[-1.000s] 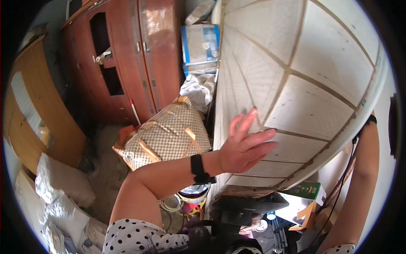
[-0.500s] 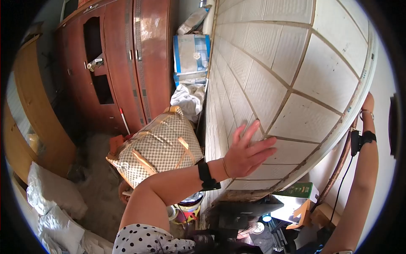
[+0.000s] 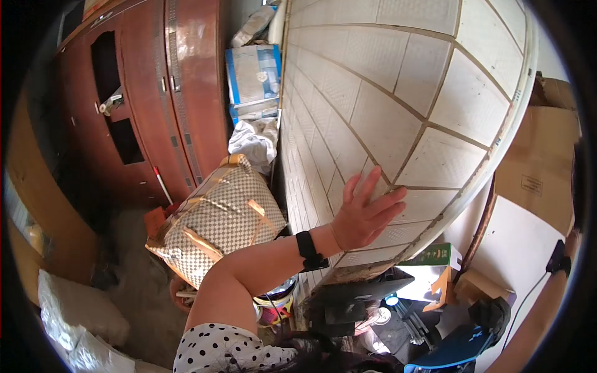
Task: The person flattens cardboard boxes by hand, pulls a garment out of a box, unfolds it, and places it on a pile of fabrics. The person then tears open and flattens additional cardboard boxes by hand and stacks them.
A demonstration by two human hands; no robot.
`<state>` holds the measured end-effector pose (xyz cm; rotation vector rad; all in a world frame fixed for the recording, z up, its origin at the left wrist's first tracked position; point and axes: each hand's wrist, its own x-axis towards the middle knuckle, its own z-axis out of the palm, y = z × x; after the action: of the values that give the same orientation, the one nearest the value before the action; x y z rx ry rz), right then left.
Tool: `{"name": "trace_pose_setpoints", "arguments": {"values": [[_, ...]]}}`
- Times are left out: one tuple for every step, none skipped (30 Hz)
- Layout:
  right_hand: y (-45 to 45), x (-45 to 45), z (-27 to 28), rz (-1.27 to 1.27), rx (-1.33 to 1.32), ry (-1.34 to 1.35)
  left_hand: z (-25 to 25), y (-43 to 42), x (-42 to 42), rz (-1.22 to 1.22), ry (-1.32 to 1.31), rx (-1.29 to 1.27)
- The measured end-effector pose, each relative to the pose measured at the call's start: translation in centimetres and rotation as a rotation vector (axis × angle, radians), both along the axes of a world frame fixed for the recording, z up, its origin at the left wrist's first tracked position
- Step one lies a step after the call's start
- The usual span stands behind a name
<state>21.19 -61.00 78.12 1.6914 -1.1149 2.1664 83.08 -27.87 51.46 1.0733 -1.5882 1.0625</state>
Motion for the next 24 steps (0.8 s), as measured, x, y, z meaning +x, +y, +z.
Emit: {"name": "trace_pose_setpoints", "arguments": {"values": [[1.6,-1.4,-0.5,-0.032,0.004,0.011,0.0,0.0,0.1,0.005,-0.002,-0.009],[3.7,-2.7,-0.9,-0.066,0.006,0.013,0.0,0.1,0.1,-0.011,-0.004,-0.010],[5.5,-4.0,-1.2,-0.096,0.012,0.022,0.1,0.2,0.1,-0.008,0.003,0.004],[7.2,-5.3,-1.6,-0.127,0.019,0.031,0.1,0.3,0.0,-0.005,0.008,0.020],[9.0,-6.5,-1.9,-0.160,0.021,0.038,0.1,0.2,0.0,-0.021,0.004,0.016],[10.7,-7.6,-2.3,-0.193,0.032,0.052,0.0,0.0,0.1,-0.009,0.003,0.003],[12.3,-8.7,-2.7,-0.229,0.036,0.067,-0.1,-0.2,0.1,0.003,0.001,-0.010],[14.2,-9.6,-2.9,-0.263,0.042,0.084,-0.2,-0.2,0.1,-0.014,-0.001,-0.015],[15.9,-10.5,-3.4,-0.303,0.046,0.105,-0.2,-0.1,0.1,0.028,-0.012,-0.045],[18.0,-11.7,-4.0,-0.347,0.059,0.129,-0.2,-0.2,0.0,0.058,-0.025,-0.074],[20.3,-12.9,-4.9,-0.403,0.077,0.161,-0.2,-0.2,0.0,0.079,-0.025,-0.086],[22.4,-14.4,-6.0,-0.474,0.106,0.220,-0.5,-0.6,0.1,0.140,-0.005,-0.121],[24.9,-15.1,-7.0,-0.565,0.137,0.282,-0.3,-0.1,0.1,0.137,0.014,-0.103],[28.2,-15.0,-8.4,-0.673,0.181,0.344,-0.9,-0.8,0.3,0.173,0.044,-0.123],[31.7,-12.9,-10.0,-0.800,0.114,0.420,-0.6,-0.7,0.8,0.073,-0.006,-0.187],[33.6,-14.3,-11.5,-1.052,0.025,0.608,-0.7,-0.3,0.5,0.098,0.029,-0.169],[37.9,-8.6,-12.2,-0.972,0.105,0.437,-2.4,-2.1,1.3,-0.327,0.246,-0.117],[41.5,-6.3,-12.8,-0.942,0.240,0.362,-1.7,-1.2,1.3,-0.063,0.139,-0.140],[43.6,-7.4,-14.3,-0.896,0.181,0.338,-0.1,1.6,0.3,0.135,-0.052,-0.151],[45.3,-7.7,-15.8,-0.743,-0.012,0.205,-0.2,1.9,0.4,0.153,-0.055,-0.168],[47.7,-8.6,-17.0,-0.850,0.040,0.252,0.1,2.2,0.0,0.167,-0.072,-0.215],[50.8,-8.3,-18.4,-0.910,0.024,0.288,0.2,3.3,-0.3,0.160,-0.087,-0.214],[53.6,-7.7,-19.6,-0.711,0.032,0.043,0.1,4.1,-0.7,0.186,-0.065,-0.219],[56.3,-7.4,-20.6,-0.518,0.036,-0.252,-0.2,5.0,-1.1,0.236,-0.031,-0.212]]}}
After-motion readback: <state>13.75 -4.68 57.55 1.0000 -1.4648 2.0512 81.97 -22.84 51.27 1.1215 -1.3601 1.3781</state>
